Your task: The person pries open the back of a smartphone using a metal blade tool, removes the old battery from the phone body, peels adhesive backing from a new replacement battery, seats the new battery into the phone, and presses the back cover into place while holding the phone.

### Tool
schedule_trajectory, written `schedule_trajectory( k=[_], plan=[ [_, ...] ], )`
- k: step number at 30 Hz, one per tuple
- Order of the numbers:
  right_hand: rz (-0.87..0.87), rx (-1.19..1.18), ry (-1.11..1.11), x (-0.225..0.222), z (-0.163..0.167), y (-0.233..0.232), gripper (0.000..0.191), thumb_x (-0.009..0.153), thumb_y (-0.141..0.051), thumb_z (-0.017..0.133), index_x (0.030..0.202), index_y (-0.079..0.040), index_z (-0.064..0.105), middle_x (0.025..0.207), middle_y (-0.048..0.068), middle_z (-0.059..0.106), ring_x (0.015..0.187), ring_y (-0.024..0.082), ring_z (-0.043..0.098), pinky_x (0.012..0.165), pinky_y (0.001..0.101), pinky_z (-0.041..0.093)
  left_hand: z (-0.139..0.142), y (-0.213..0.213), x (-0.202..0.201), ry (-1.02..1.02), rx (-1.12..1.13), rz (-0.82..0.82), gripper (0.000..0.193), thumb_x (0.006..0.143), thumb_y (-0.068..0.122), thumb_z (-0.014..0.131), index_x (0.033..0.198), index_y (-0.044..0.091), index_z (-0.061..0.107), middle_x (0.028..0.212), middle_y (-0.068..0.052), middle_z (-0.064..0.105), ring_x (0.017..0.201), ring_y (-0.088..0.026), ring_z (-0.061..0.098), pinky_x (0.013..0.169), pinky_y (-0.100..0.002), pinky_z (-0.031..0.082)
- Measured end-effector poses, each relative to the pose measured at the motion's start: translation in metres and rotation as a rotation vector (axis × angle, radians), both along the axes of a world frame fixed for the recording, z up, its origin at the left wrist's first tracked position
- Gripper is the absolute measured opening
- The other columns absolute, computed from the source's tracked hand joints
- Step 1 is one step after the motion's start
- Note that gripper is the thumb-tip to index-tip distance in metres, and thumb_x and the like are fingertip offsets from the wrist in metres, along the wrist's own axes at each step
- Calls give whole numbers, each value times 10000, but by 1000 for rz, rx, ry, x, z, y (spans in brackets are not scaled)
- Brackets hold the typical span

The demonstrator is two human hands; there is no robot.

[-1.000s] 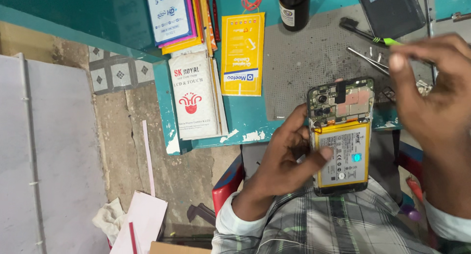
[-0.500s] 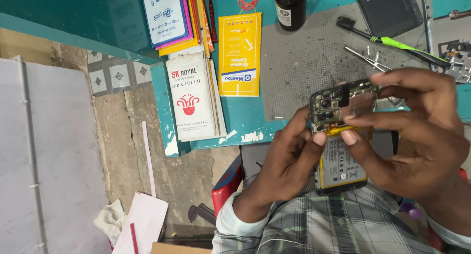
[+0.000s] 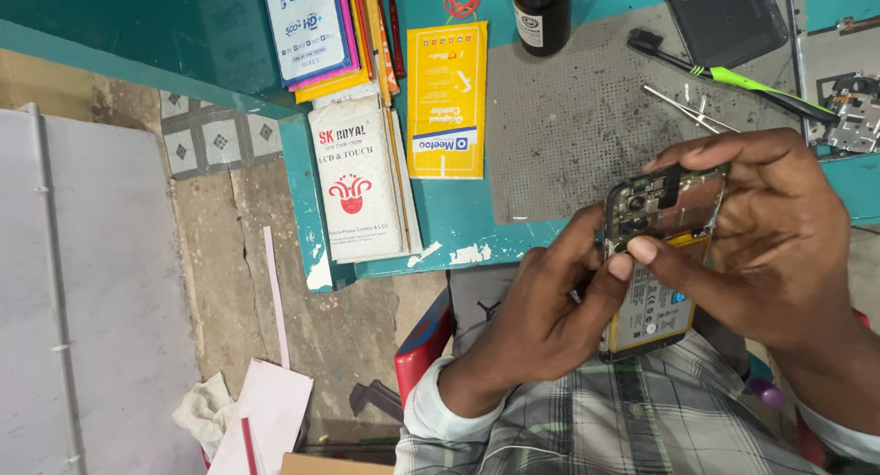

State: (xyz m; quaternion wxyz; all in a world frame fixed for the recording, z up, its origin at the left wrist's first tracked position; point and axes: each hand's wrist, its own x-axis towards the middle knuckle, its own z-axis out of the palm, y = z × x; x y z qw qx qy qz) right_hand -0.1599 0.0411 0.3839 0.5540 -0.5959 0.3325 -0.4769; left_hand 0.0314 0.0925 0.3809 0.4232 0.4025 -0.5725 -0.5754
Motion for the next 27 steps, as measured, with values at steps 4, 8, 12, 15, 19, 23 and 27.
schedule_trajectory(
  k=[4,8,12,15,19,23,27],
  plan=[
    [-20,79,12,-2,0,1,562,814,141,694,1278,-32,428,1296,185,574,1166,200,688,913,322,667,1,-1,-2,-15,7,-1,432,1146,135,509,1539,-18,416,669,-32,564,566,-57,542,537,-259,374],
    [3,108,-1,-4,-2,1,549,802,140,694,1257,-41,446,1287,173,573,1176,201,685,924,317,656,2,-2,-2,1,-2,3,416,1156,139,503,1530,-17,409,701,-35,576,593,-62,563,550,-262,398],
    [-15,168,-9,-4,-4,1,547,801,135,729,1253,-43,479,1294,155,588,1155,189,694,899,299,650,3,-3,-1,-43,0,-4,403,1148,138,511,1514,-16,438,670,-27,552,573,-55,543,574,-270,390],
    [-31,161,13,-4,-8,0,529,794,130,736,1230,-40,489,1281,134,577,1124,184,699,897,294,648,2,-3,-3,-21,16,11,361,1168,129,532,1493,-13,465,697,-15,558,614,-35,515,590,-246,390],
    [9,185,-39,-6,-14,-4,496,823,112,733,1232,-30,493,1240,128,605,1072,183,725,763,277,674,-5,-2,-7,34,10,31,412,1084,74,619,1456,-8,464,764,0,609,641,-5,509,550,-204,358],
    [31,273,-88,-12,-18,-5,504,857,117,680,1315,10,500,1251,154,641,1110,185,704,860,277,626,-13,-1,-10,108,50,19,439,1060,31,646,1453,0,453,797,14,635,656,16,516,546,-178,347],
    [58,213,-97,-14,-20,-4,520,855,117,681,1328,11,494,1248,149,647,1131,174,706,894,285,631,-18,0,-11,103,60,22,435,1058,27,646,1449,2,458,811,10,648,673,14,551,548,-175,368]
  ],
)
